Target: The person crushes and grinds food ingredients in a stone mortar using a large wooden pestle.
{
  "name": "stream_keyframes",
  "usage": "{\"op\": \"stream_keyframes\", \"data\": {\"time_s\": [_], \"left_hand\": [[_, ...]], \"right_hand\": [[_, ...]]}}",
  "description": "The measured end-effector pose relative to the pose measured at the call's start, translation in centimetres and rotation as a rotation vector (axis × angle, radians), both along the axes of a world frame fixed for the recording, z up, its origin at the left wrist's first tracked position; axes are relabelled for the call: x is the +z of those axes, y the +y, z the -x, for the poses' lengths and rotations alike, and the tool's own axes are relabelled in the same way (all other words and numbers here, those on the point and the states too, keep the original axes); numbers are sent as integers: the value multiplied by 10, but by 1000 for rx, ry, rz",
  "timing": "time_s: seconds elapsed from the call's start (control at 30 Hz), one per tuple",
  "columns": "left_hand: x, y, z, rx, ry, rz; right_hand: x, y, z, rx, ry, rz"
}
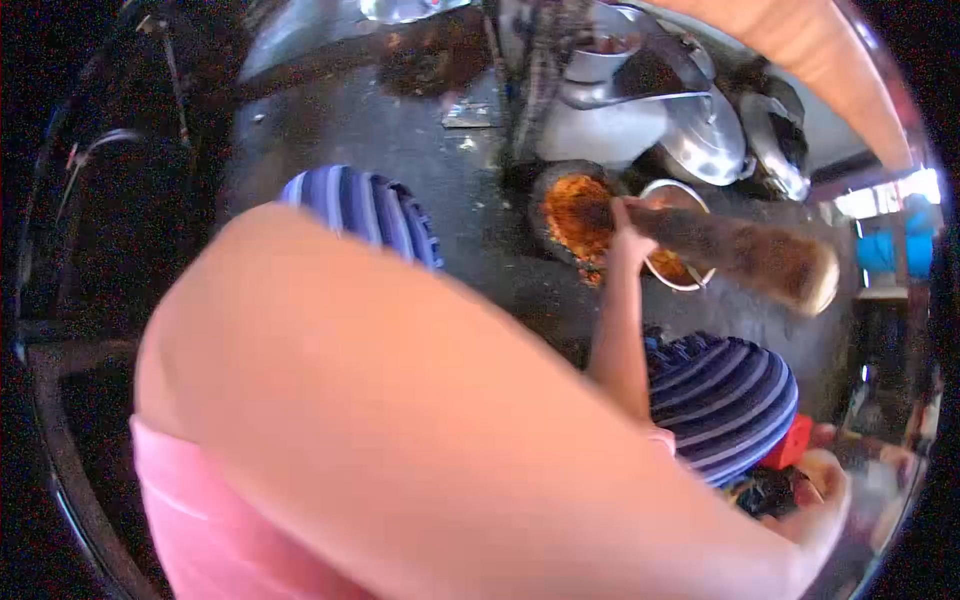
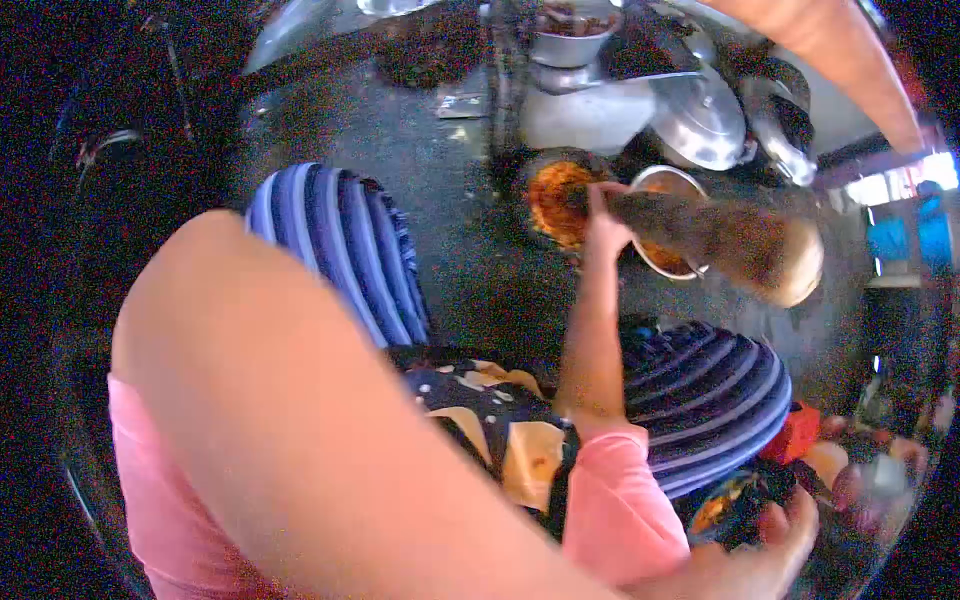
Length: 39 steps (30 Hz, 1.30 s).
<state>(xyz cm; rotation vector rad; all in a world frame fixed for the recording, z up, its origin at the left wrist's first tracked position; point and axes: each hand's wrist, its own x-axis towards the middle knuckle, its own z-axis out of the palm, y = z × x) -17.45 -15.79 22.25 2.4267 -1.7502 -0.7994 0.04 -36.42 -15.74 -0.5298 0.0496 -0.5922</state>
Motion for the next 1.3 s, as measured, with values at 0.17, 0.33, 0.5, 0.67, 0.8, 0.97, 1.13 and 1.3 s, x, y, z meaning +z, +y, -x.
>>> {"op": "stream_keyframes", "data": {"time_s": [0.17, 0.33, 0.5, 0.67, 0.8, 0.97, 1.13, 1.3], "left_hand": [[16, -9, 3, -35, 60, 37], [46, 28, -1, 194, 136, 27], [-23, 73, -80, 537, 66, 542], [-153, 99, -180, 904, 236, 368], [-184, 117, -184, 880, 151, 29], [-141, 88, -163, 907, 207, -100], [-12, 54, -52, 207, 169, 288], [33, 53, 35, 114, -96, 509]], "right_hand": [[94, 14, 24, -107, 306, 676], [162, 8, 28, -61, 222, 731], [15, 2, 10, -72, 380, 903], [114, 7, 30, -188, 303, 649], [176, -21, 31, -140, 211, 732], [68, -4, 21, -117, 551, 929], [93, 6, 27, -197, 454, 572], [195, -17, 26, -97, 233, 771]]}}
